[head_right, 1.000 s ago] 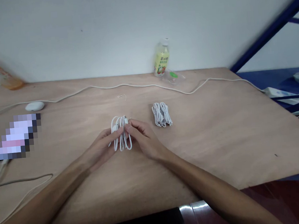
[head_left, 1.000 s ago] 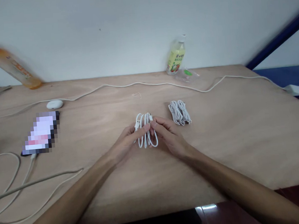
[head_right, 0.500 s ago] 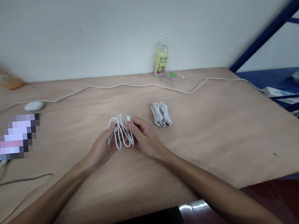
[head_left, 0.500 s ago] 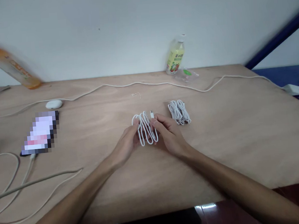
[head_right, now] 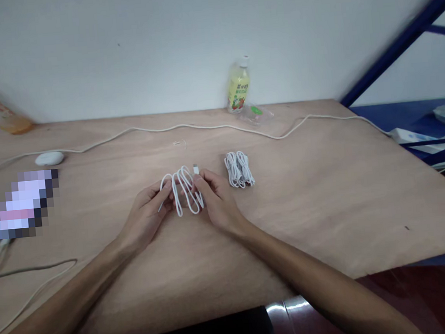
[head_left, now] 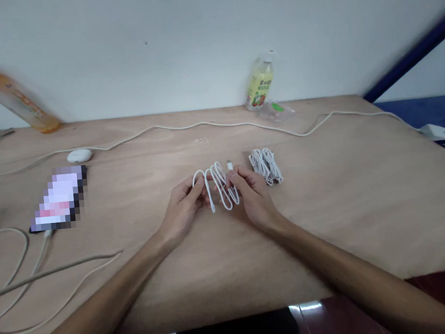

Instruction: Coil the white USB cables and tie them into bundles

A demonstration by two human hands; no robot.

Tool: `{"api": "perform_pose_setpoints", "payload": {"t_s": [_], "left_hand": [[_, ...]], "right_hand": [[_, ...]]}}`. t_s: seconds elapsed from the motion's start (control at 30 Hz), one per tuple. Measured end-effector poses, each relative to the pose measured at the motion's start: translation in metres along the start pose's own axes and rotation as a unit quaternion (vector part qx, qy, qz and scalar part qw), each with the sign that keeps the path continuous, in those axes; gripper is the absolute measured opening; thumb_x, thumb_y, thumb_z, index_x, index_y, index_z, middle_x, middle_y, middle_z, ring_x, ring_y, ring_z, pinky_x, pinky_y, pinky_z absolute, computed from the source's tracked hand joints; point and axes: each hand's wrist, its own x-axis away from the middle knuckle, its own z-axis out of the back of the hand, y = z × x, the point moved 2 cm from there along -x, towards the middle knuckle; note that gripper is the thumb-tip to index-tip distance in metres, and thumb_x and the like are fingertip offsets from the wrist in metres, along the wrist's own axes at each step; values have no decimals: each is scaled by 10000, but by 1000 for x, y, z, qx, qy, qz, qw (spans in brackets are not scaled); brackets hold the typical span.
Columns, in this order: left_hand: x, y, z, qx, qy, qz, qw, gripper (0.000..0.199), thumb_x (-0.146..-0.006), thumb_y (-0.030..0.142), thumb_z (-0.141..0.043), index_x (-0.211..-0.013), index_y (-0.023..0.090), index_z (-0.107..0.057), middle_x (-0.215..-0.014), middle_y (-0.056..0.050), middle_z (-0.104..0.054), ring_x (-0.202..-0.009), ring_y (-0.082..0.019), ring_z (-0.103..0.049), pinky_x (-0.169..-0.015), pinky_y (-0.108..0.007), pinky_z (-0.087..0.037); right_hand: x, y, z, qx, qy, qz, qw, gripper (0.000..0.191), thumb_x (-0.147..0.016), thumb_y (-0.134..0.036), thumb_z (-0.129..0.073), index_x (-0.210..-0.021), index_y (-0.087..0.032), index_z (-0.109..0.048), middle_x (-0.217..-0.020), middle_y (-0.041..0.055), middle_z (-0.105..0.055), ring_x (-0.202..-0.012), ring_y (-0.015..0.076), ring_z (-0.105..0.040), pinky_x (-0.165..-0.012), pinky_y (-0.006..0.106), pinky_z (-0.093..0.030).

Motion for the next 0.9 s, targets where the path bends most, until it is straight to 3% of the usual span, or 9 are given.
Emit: {"api": "perform_pose_setpoints", "payload": {"t_s": [0.17, 0.43, 0.6, 0.73, 0.9], "left_hand": [[-1, 2, -2, 29, 12, -24, 999, 287, -880, 407, -895, -814, 176, -739, -799, -4, -645, -782, -156, -569, -775, -286, -504], [-1, 8, -12, 90, -38, -4, 995, 402, -880, 486, -907, -733, 165, -714, -818, -55, -697, -858, -236, -693, -790, -378, -581], [0, 9, -11, 65, -20, -12, 998, 440, -902, 561, -865, -776, 161, -733, -788, -55, -693, -844, -245, -703, -777, -382, -607], [1, 7, -9, 62, -15, -4, 998, 419, -915, 560, -850, -823, 161, -759, -719, -12, -616, -742, -212, -652, -747, -369, -591], [0, 5, -3, 53, 5, -1, 999, 451, -956, 519, -816, -701, 171, -682, -709, -1, -585, -674, -154, -538, -726, -321, -515]], "right_hand": [[1, 3, 0, -36, -2, -36, 999, 419, -954, -629, -714, -809, -263, -569, -696, -23, -645, -548, 148, -572, -538, 289, -532], [0, 13, 0, -99, -44, -83, 991, 372, -970, -605, -719, -963, -283, -534, -810, -19, -742, -576, 168, -668, -468, 270, -542], [-1, 17, 0, -151, -81, -103, 980, 283, -986, -487, -701, -1085, -259, -565, -857, 11, -793, -623, 177, -723, -444, 237, -518], [-1, 17, -1, -168, -104, -130, 972, 247, -988, -422, -684, -1136, -239, -609, -863, 28, -811, -623, 178, -738, -434, 229, -514], [-2, 17, -2, -186, -107, -145, 966, 235, -951, -404, -720, -1088, -232, -635, -851, 23, -805, -602, 169, -731, -420, 218, -501]]}}
